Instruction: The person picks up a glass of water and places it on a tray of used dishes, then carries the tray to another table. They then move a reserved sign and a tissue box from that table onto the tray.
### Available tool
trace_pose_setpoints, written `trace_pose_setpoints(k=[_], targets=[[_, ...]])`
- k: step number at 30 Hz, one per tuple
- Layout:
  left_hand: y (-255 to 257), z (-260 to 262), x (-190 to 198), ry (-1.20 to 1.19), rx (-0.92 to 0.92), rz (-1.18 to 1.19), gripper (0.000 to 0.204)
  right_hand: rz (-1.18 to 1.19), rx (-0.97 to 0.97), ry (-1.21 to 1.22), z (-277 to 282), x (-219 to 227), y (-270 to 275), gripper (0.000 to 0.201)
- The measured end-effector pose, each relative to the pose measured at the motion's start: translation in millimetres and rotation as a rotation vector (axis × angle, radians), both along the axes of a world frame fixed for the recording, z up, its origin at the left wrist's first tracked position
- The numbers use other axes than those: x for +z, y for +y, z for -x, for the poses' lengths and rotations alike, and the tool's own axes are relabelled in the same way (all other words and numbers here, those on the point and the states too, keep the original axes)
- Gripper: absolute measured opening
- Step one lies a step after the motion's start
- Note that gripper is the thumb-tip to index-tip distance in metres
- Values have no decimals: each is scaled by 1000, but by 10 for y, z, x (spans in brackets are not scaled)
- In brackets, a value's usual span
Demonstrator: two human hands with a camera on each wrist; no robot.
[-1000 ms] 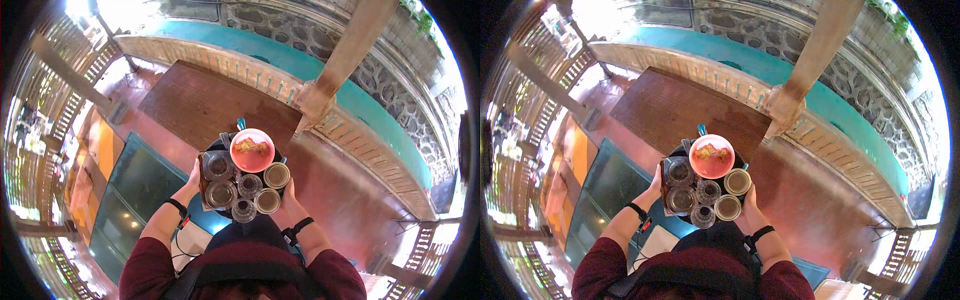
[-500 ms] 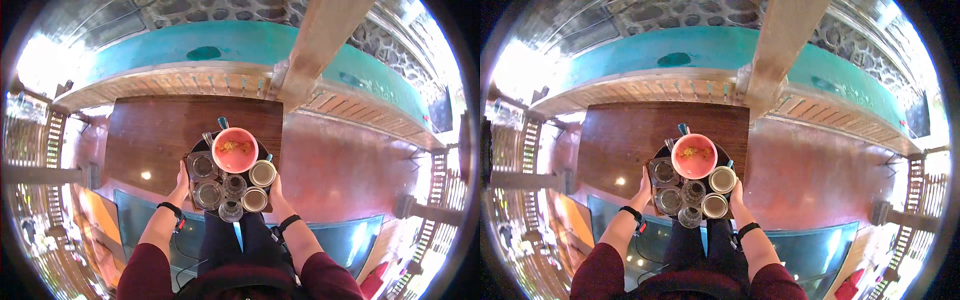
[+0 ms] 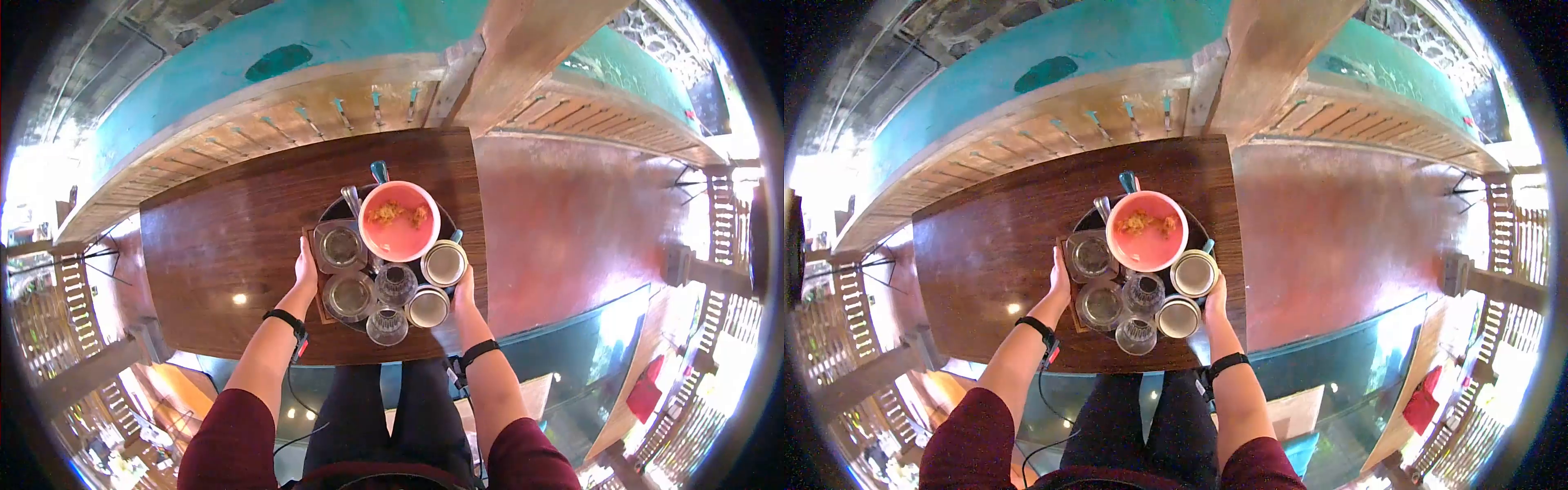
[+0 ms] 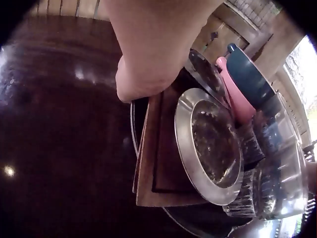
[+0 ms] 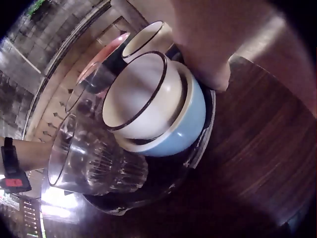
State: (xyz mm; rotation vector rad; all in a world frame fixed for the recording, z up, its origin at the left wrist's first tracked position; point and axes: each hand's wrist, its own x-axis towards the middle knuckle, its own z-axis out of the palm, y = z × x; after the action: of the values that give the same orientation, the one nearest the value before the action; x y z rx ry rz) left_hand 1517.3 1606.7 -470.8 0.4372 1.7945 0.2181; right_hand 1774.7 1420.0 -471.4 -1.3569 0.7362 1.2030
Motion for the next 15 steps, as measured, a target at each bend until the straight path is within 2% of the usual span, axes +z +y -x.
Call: trace_pose_setpoints(k=[1,3,5,8,11,15], targets=[[35,-23,6,-81,11,8,75,-5,-2,-41,18,-17,0,33],[65,43,-203,25,-67,-5,78,-17,1,-121,52,-22,-15,32],[62,132,-385,96,-132,-18,82,40,2,-94,59,-43,10,31],[115,-58,-139,36,-104,-3,73,68,28,-134,57,-102,-25,31],[80,15,-229,-17,-118,-72,71,69,64,-195,91,-120,-46,31],[98,-111,-13,86,-147,-88,71,114,53,-193,92,-101,-21,34]])
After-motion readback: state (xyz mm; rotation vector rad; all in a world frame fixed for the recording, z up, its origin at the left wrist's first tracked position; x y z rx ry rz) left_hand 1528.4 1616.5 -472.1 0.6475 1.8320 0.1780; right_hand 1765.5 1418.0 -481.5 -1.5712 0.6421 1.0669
